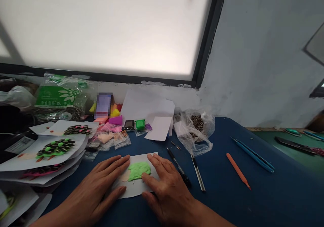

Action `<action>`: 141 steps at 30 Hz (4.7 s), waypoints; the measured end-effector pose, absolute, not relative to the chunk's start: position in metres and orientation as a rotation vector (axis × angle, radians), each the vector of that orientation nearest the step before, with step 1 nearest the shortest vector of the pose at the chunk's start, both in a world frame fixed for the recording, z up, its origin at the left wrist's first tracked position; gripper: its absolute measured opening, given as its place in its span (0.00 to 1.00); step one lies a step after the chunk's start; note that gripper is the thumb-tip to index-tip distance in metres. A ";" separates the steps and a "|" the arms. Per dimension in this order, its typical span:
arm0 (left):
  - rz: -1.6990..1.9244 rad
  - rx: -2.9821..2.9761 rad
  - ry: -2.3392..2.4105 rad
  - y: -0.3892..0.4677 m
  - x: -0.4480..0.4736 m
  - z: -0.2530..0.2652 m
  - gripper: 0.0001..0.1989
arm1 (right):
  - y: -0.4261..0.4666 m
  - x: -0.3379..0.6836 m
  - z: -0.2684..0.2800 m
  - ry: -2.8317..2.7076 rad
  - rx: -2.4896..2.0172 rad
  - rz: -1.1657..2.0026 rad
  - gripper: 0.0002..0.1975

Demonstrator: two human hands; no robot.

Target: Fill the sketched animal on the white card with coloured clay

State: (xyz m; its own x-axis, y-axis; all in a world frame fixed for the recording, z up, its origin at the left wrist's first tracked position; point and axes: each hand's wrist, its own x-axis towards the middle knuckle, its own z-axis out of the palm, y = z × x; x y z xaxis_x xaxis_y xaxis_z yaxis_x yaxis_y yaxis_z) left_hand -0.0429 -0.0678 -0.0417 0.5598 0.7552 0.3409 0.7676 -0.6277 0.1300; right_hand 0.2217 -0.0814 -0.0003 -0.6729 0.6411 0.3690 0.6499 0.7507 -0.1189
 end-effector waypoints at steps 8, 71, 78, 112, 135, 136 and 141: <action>-0.617 -2.741 -1.311 -0.068 -0.042 -0.039 0.28 | -0.078 0.207 0.006 -2.552 -1.022 0.023 0.21; -0.573 -2.664 -1.141 -0.057 -0.047 -0.061 0.35 | -0.055 0.209 -0.035 -2.475 -0.850 -0.396 0.24; -0.608 -2.625 -1.112 -0.051 -0.052 -0.076 0.36 | -0.054 0.209 -0.032 -2.441 -0.856 -0.465 0.23; -0.679 -2.637 -1.126 -0.054 -0.048 -0.066 0.36 | -0.064 0.221 -0.029 -2.410 -1.069 -0.302 0.23; -0.626 -2.635 -1.227 -0.069 -0.041 -0.032 0.32 | -0.067 0.223 -0.018 -2.367 -1.108 -0.088 0.19; -0.631 -2.636 -1.229 -0.070 -0.041 -0.032 0.32 | -0.067 0.223 -0.017 -2.339 -1.114 -0.067 0.18; -0.544 -2.643 -1.224 -0.069 -0.042 -0.034 0.31 | -0.067 0.224 -0.014 -2.363 -1.040 -0.074 0.21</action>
